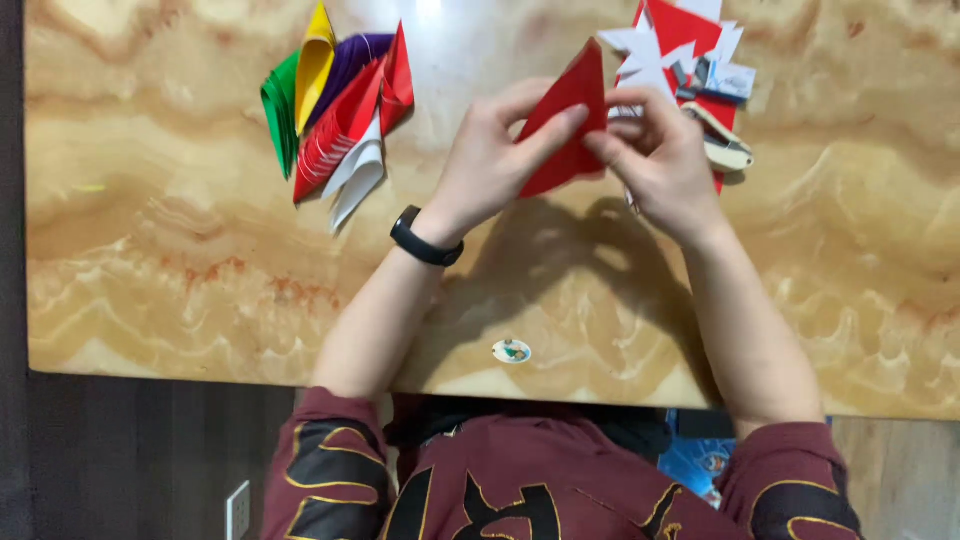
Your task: Folding and stapling pieces of colored paper to create decorative elements.
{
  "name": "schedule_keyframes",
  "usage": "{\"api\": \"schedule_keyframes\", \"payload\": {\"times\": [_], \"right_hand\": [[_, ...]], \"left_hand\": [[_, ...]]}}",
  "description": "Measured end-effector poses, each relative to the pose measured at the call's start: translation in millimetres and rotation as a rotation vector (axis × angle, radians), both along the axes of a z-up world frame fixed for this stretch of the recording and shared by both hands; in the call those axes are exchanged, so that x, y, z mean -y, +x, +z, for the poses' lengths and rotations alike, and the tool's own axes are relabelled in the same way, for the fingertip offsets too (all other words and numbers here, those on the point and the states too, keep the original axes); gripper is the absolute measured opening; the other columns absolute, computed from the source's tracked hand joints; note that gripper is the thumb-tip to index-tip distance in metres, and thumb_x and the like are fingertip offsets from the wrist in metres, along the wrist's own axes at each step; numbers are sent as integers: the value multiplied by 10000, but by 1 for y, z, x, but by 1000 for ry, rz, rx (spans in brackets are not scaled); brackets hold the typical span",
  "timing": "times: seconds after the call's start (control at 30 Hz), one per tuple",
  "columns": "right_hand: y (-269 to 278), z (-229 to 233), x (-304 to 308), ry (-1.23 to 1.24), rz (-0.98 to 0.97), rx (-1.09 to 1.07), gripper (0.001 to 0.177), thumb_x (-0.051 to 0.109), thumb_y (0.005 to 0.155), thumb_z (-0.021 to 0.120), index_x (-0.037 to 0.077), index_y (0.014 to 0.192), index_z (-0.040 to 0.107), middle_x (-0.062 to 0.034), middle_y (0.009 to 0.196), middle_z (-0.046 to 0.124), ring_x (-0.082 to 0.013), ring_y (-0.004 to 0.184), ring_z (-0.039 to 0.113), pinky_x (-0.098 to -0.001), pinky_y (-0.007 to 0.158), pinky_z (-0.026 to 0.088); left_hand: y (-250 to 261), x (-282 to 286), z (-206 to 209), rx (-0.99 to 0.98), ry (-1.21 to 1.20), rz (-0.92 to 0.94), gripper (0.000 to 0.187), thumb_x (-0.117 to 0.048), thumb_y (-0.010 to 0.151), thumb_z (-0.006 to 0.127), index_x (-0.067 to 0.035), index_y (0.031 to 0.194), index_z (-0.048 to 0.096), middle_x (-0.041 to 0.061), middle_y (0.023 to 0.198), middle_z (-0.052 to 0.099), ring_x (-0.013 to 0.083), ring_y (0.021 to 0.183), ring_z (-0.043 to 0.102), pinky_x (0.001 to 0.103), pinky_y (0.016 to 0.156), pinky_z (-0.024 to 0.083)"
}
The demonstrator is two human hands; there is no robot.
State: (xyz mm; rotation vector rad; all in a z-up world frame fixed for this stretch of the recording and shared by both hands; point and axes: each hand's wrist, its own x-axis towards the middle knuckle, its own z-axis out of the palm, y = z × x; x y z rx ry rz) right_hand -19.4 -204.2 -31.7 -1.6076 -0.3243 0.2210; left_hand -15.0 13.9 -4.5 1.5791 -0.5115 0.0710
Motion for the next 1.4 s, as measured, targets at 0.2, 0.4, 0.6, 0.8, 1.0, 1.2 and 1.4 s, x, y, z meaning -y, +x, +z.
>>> {"api": "schedule_keyframes", "payload": {"times": [0.2,0.4,0.6,0.8,1.0,1.2,1.4], "right_hand": [[8,66,-9,-74,-158,370,332,10,1060,625,16,1365,494,-140,1324,587,-225,1209,568,-331,1054,455],[-5,81,-6,-254,-104,455,526,-83,993,735,-29,1434,453,-163,1332,513,-263,1193,567,-333,997,448],[-1,70,-6,-194,-75,461,281,-149,1015,738,-72,1241,590,-152,1222,609,-191,1030,568,-305,952,471],[0,56,15,-10,-93,324,101,-117,1064,684,-70,1125,618,-155,1177,653,-201,1035,606,-278,967,506],[-7,69,9,-43,-154,217,202,-49,1086,686,-58,1280,633,-85,1070,646,-87,801,504,-192,722,412],[-7,60,16,-17,-161,295,56,-138,1107,681,-112,1120,634,-127,1073,647,-148,881,540,-237,812,448],[-5,73,17,-109,-46,388,75,-75,1107,650,-122,1164,662,-270,1293,602,-301,1197,581,-355,1043,495]], "left_hand": [[8,16,30,-44,-67,164,168,-87,923,698,8,1056,734,49,906,771,85,747,658,211,686,546],[3,20,38,218,175,261,87,-50,863,758,-30,877,675,20,770,687,125,614,580,268,577,471],[2,26,32,339,192,273,223,4,787,795,-37,836,581,40,793,599,203,711,553,329,657,455],[-5,24,37,93,112,34,208,-76,912,764,-26,1105,704,53,1023,731,141,780,669,258,699,558],[-9,22,40,-11,71,7,81,-38,880,721,34,915,736,28,813,705,107,658,585,232,599,489],[-10,24,38,-13,76,18,94,-45,877,766,37,860,724,31,789,683,90,632,560,221,572,468],[-12,25,43,-46,117,-5,194,-115,880,805,-5,1028,747,29,896,743,83,714,629,207,633,532]]}}
